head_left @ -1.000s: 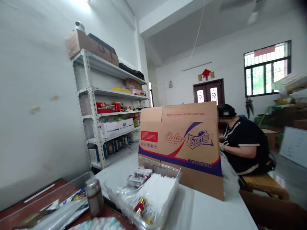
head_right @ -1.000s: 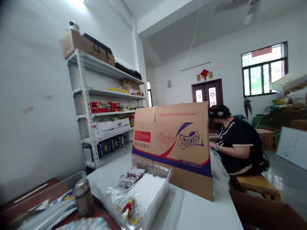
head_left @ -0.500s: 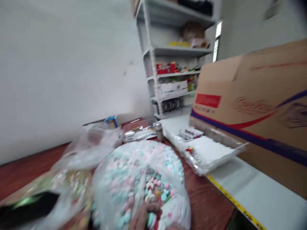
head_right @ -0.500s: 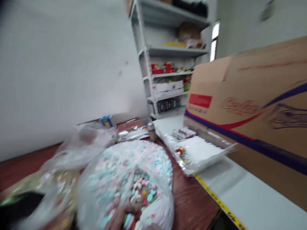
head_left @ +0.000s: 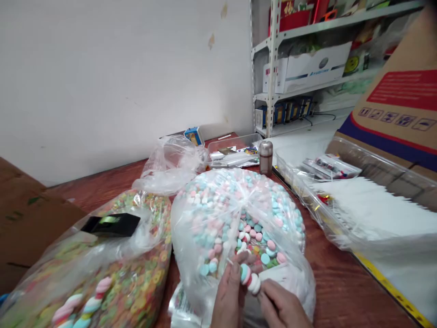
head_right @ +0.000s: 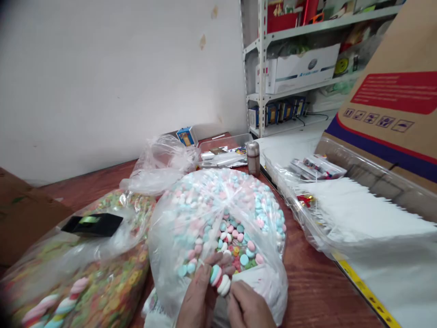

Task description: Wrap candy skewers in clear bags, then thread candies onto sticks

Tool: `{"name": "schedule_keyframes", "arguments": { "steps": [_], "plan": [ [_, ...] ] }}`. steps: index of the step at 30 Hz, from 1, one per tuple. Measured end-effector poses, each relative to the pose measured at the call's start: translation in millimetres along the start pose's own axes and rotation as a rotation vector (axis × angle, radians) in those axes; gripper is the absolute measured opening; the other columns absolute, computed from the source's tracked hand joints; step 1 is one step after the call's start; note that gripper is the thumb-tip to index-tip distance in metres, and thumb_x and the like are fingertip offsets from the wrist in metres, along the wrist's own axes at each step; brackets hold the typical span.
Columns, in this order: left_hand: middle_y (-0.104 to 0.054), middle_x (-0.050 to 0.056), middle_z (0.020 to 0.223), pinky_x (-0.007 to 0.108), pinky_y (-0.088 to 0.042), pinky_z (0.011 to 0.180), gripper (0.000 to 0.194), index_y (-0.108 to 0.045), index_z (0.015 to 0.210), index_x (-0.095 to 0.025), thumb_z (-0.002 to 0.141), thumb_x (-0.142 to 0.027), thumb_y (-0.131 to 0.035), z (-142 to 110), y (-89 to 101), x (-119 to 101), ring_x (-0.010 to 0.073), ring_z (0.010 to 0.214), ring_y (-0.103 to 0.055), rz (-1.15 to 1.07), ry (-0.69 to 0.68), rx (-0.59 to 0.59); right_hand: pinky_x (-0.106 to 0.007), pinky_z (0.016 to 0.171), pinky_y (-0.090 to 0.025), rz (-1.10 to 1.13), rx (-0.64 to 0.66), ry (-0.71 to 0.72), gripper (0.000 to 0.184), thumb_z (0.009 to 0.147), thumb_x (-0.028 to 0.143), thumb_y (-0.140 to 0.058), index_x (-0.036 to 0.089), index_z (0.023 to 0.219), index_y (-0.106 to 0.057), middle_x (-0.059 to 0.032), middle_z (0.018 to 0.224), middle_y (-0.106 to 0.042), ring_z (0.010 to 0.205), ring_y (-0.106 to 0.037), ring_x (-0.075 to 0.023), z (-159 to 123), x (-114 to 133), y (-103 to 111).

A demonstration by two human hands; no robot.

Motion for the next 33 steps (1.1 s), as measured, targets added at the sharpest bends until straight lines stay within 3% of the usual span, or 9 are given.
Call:
{"name": "schedule_keyframes", "arguments": {
  "steps": [2, 4, 8, 12, 16, 22, 26, 28, 33],
  "plan": [
    [-0.068, 0.015, 0.12, 0.041, -0.051, 0.089, 0.056, -0.06, 0.126, -0.021, 0.086, -0.059, -0.055, 12.5, 3.6, -13.8, 0.0265, 0.1, -0.067, 0.095, -0.061, -0.023, -0.021, 0.067, -0.046, -0.03, -0.031, -0.045, 0.026, 0.094, 0.029, -0.04, 0.02, 0.081, -0.06, -0.0021, 0.078, -0.066, 0.073, -0.061, -0.0155, 11.1, -9.7, 23.3],
    [-0.069, 0.013, 0.117, 0.041, -0.05, 0.09, 0.046, -0.064, 0.12, -0.021, 0.086, -0.052, -0.059, 24.5, 3.6, -32.7, 0.0274, 0.101, -0.065, 0.359, -0.152, -0.043, -0.022, 0.063, -0.045, -0.112, -0.113, -0.111, 0.028, 0.095, 0.034, -0.041, 0.02, 0.078, -0.059, -0.0017, 0.073, -0.065, 0.069, -0.061, -0.0163, 21.2, -25.4, 48.8],
    [-0.071, 0.009, 0.097, 0.038, -0.048, 0.088, 0.018, -0.073, 0.095, -0.022, 0.088, -0.026, -0.057, 43.8, -29.2, -58.7, 0.0262, 0.096, -0.063, 0.934, -0.399, 0.04, -0.026, 0.059, -0.042, -0.24, -0.223, -0.19, 0.03, 0.094, 0.039, -0.043, 0.021, 0.076, -0.06, -0.0027, 0.069, -0.065, 0.065, -0.06, -0.019, 39.3, -53.1, 72.2],
    [-0.067, 0.008, 0.097, 0.037, -0.046, 0.087, 0.023, -0.069, 0.094, -0.022, 0.089, -0.014, -0.048, 60.8, -74.7, -43.9, 0.0234, 0.095, -0.06, 1.161, -0.533, 0.21, -0.03, 0.058, -0.036, -0.322, -0.283, -0.229, 0.03, 0.094, 0.043, -0.045, 0.022, 0.079, -0.06, -0.007, 0.074, -0.064, 0.067, -0.058, -0.023, 50.3, -69.0, 71.7],
    [-0.064, 0.007, 0.094, 0.038, -0.044, 0.083, 0.013, -0.064, 0.083, -0.021, 0.085, -0.013, -0.055, 77.0, -90.8, -24.4, 0.0237, 0.089, -0.058, 1.321, -0.528, 0.199, -0.031, 0.061, -0.037, -0.287, -0.284, -0.214, 0.027, 0.093, 0.042, -0.046, 0.023, 0.078, -0.06, -0.0055, 0.075, -0.064, 0.069, -0.058, -0.023, 52.5, -76.0, 69.3],
    [-0.062, 0.003, 0.085, 0.032, -0.043, 0.075, 0.016, -0.061, 0.08, -0.021, 0.076, -0.007, -0.055, 77.5, -83.3, -31.6, 0.0202, 0.083, -0.057, 1.153, -0.504, 0.141, -0.028, 0.068, -0.048, -0.072, -0.289, -0.181, 0.035, 0.094, 0.049, -0.048, 0.02, 0.077, -0.06, -0.004, 0.078, -0.064, 0.075, -0.062, -0.0201, 43.8, -72.8, 79.2],
    [-0.06, -0.002, 0.068, 0.026, -0.042, 0.058, 0.005, -0.058, 0.081, -0.021, 0.078, -0.019, -0.061, 74.8, -64.2, -18.3, 0.0149, 0.061, -0.056, 0.764, -0.195, 0.166, -0.029, 0.075, -0.053, 0.283, -0.198, -0.167, 0.031, 0.089, 0.049, -0.058, 0.02, 0.086, -0.067, -0.0029, 0.082, -0.067, 0.081, -0.064, -0.0208, 37.9, -62.6, 71.8],
    [-0.063, -0.002, 0.068, 0.024, -0.043, 0.055, 0.012, -0.058, 0.085, -0.02, 0.076, -0.022, -0.065, 67.8, -62.1, -9.8, 0.0135, 0.058, -0.057, 0.572, -0.057, 0.209, -0.031, 0.081, -0.052, 0.417, -0.155, -0.161, 0.027, 0.085, 0.047, -0.065, 0.021, 0.088, -0.07, -0.0015, 0.079, -0.065, 0.079, -0.062, -0.0207, 35.6, -55.8, 66.3],
    [-0.07, 0.003, 0.08, 0.026, -0.049, 0.068, 0.029, -0.068, 0.1, -0.016, 0.072, -0.022, -0.073, 47.9, -63.4, -15.8, 0.016, 0.073, -0.063, 0.411, 0.036, 0.25, -0.033, 0.086, -0.049, 0.499, -0.139, -0.177, 0.026, 0.08, 0.037, -0.073, 0.021, 0.101, -0.071, -0.0002, 0.08, -0.066, 0.077, -0.06, -0.0193, 31.3, -50.6, 60.5]
  ]
}}
Point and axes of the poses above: each hand's wrist, its own z-axis towards the middle knuckle, its own y-axis out of the back of the hand, x = y × z, the point moved 10 cm from there along z, towards the middle knuckle
